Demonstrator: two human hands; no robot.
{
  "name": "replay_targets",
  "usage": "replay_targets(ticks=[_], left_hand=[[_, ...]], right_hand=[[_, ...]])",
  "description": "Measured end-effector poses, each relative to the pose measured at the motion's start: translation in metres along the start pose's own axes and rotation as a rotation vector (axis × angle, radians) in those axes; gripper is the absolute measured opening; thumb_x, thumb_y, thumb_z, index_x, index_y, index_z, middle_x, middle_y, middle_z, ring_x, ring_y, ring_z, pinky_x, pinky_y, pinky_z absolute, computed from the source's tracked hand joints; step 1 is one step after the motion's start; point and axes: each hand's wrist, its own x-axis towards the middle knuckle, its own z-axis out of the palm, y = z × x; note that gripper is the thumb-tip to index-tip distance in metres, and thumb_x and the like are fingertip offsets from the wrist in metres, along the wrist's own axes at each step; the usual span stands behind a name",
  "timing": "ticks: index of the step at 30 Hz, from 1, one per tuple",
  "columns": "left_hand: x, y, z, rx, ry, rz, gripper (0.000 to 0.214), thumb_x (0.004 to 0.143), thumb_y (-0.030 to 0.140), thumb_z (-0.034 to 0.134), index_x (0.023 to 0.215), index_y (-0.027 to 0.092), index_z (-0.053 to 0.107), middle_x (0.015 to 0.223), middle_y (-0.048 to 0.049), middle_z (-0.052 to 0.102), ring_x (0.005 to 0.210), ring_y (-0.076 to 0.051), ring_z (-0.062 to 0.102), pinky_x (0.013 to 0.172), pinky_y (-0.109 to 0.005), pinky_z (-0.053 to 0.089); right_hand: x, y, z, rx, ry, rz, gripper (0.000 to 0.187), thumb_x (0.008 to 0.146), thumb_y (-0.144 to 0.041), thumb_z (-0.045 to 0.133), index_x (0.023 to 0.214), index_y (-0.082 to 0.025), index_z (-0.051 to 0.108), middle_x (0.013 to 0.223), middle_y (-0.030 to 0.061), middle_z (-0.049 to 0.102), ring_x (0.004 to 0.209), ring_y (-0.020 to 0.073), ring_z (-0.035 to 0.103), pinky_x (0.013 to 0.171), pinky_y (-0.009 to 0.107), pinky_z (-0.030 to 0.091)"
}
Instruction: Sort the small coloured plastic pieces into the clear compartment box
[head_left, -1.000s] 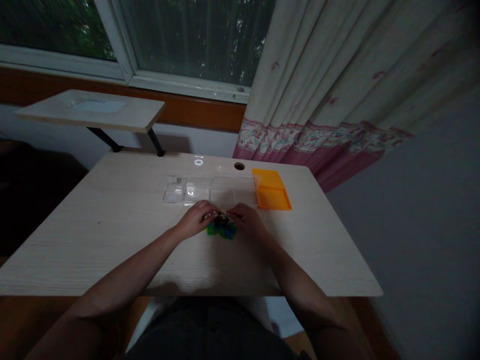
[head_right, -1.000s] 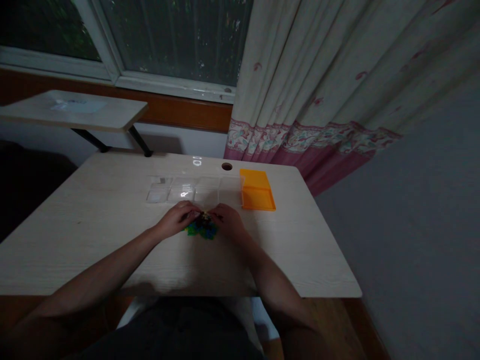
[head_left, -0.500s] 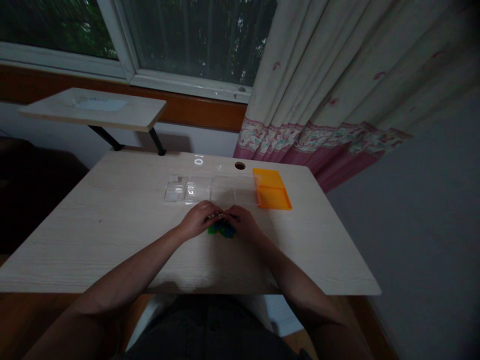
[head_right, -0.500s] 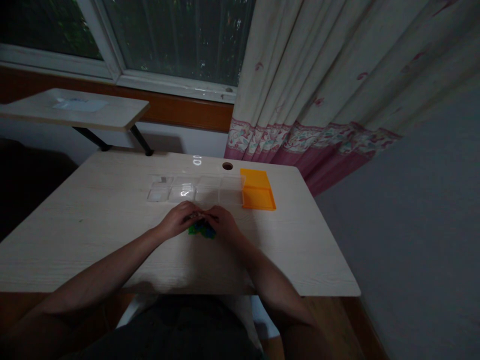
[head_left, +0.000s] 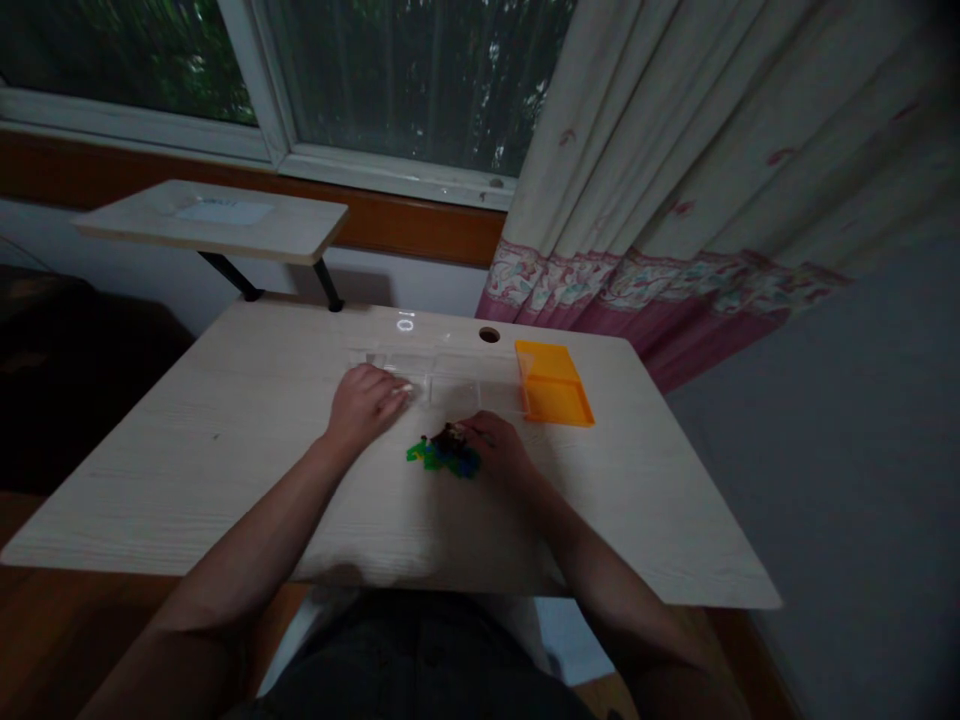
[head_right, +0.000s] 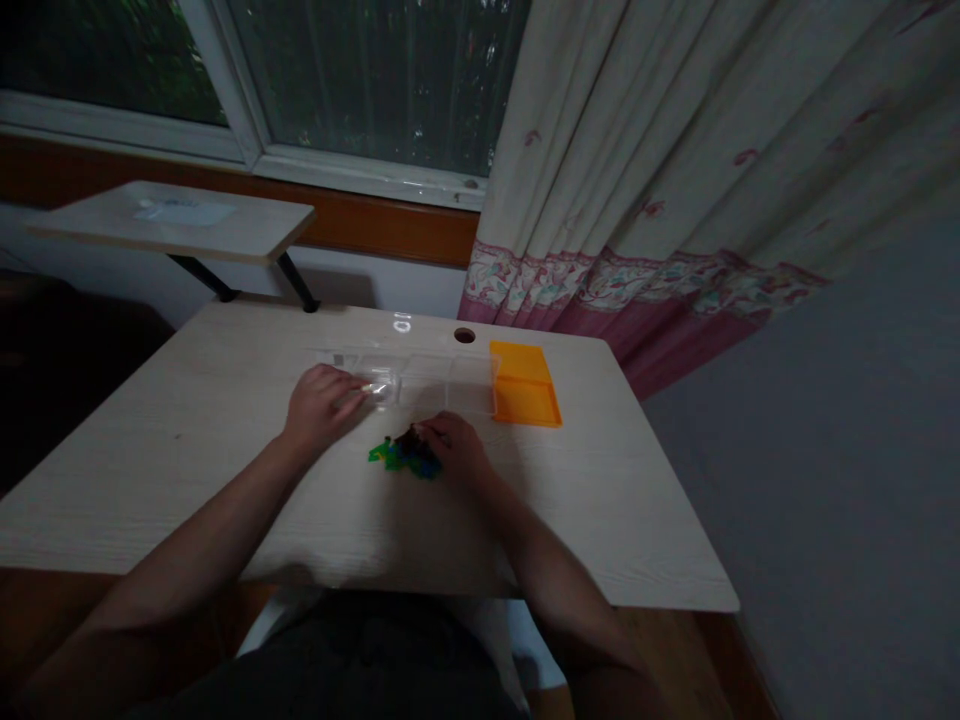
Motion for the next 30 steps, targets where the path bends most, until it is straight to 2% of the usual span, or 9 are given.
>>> replay_targets(ticks=[1, 3, 8, 10, 13, 18, 23, 27, 30], left_hand=[[0.002, -0.009, -0.007, 0.058, 0.051, -0.061, 0.025, 0.094, 0.038, 0.054, 0.099, 0.02, 0.07, 0.094, -0.0078, 0.069, 0.091, -0.022, 0.056, 0.088, -0.039, 0.042], [0.004, -0.027, -0.018, 0.164, 0.067, -0.165, 0.027, 0.095, 0.039, 0.052, 0.104, 0.02, 0.07, 0.093, -0.008, 0.068, 0.092, -0.023, 0.054, 0.088, -0.04, 0.04], [-0.001, -0.054, -0.023, 0.268, -0.072, -0.304, 0.024, 0.089, 0.041, 0.06, 0.087, 0.021, 0.072, 0.079, -0.0082, 0.062, 0.085, -0.025, 0.051, 0.079, -0.04, 0.038], [-0.003, -0.056, -0.022, 0.26, -0.111, -0.311, 0.025, 0.086, 0.043, 0.062, 0.08, 0.02, 0.072, 0.076, -0.008, 0.061, 0.082, -0.025, 0.051, 0.078, -0.04, 0.038], [-0.003, -0.054, -0.022, 0.286, -0.12, -0.309, 0.036, 0.089, 0.05, 0.056, 0.079, 0.019, 0.072, 0.074, -0.008, 0.061, 0.079, -0.023, 0.05, 0.075, -0.038, 0.037], [0.001, -0.045, -0.026, 0.282, -0.054, -0.288, 0.048, 0.098, 0.048, 0.041, 0.074, 0.015, 0.068, 0.068, -0.0066, 0.058, 0.075, -0.019, 0.047, 0.072, -0.034, 0.036], [0.002, -0.021, -0.013, 0.118, -0.015, -0.145, 0.041, 0.098, 0.041, 0.044, 0.068, 0.018, 0.062, 0.067, -0.0048, 0.057, 0.074, -0.019, 0.048, 0.074, -0.034, 0.039], [-0.001, 0.004, 0.006, -0.093, -0.217, 0.15, 0.034, 0.096, 0.036, 0.048, 0.07, 0.019, 0.063, 0.07, -0.0044, 0.059, 0.075, -0.017, 0.051, 0.075, -0.032, 0.042], [-0.004, 0.015, 0.017, -0.204, -0.333, 0.262, 0.033, 0.097, 0.035, 0.046, 0.075, 0.019, 0.065, 0.074, -0.0043, 0.061, 0.077, -0.017, 0.054, 0.077, -0.031, 0.043]], right_hand=[[0.0, 0.001, -0.001, 0.003, 0.011, 0.0, 0.028, 0.096, -0.039, 0.051, 0.093, -0.02, 0.073, 0.084, 0.0043, 0.067, 0.08, 0.0148, 0.062, 0.075, 0.025, 0.047], [0.0, 0.003, -0.002, 0.005, 0.024, -0.007, 0.028, 0.096, -0.038, 0.051, 0.093, -0.02, 0.073, 0.085, 0.0047, 0.068, 0.082, 0.0154, 0.062, 0.076, 0.026, 0.047], [0.0, 0.005, -0.004, 0.013, 0.029, -0.009, 0.029, 0.095, -0.038, 0.051, 0.091, -0.019, 0.072, 0.083, 0.0049, 0.067, 0.08, 0.0155, 0.062, 0.074, 0.027, 0.047], [0.0, 0.005, -0.004, 0.017, 0.041, -0.006, 0.029, 0.095, -0.038, 0.051, 0.091, -0.019, 0.072, 0.083, 0.0048, 0.067, 0.079, 0.0153, 0.062, 0.074, 0.027, 0.047], [0.0, 0.006, -0.005, 0.011, 0.06, -0.003, 0.029, 0.095, -0.038, 0.051, 0.09, -0.019, 0.071, 0.082, 0.0042, 0.066, 0.079, 0.0148, 0.061, 0.074, 0.026, 0.047], [0.001, 0.01, -0.006, -0.028, 0.111, 0.022, 0.025, 0.094, -0.036, 0.053, 0.09, -0.019, 0.072, 0.082, 0.0044, 0.067, 0.079, 0.0154, 0.061, 0.075, 0.027, 0.048], [0.003, 0.015, -0.011, -0.166, 0.103, 0.01, 0.022, 0.093, -0.026, 0.053, 0.094, -0.019, 0.073, 0.088, 0.0065, 0.069, 0.085, 0.0174, 0.062, 0.08, 0.03, 0.048], [0.004, 0.02, -0.013, -0.269, 0.006, -0.056, 0.02, 0.091, -0.023, 0.054, 0.097, -0.018, 0.073, 0.089, 0.0068, 0.07, 0.087, 0.0185, 0.061, 0.082, 0.031, 0.047], [0.005, 0.025, -0.013, -0.329, -0.043, -0.13, 0.018, 0.091, -0.023, 0.056, 0.097, -0.018, 0.073, 0.089, 0.0074, 0.07, 0.088, 0.0186, 0.06, 0.084, 0.031, 0.046]])
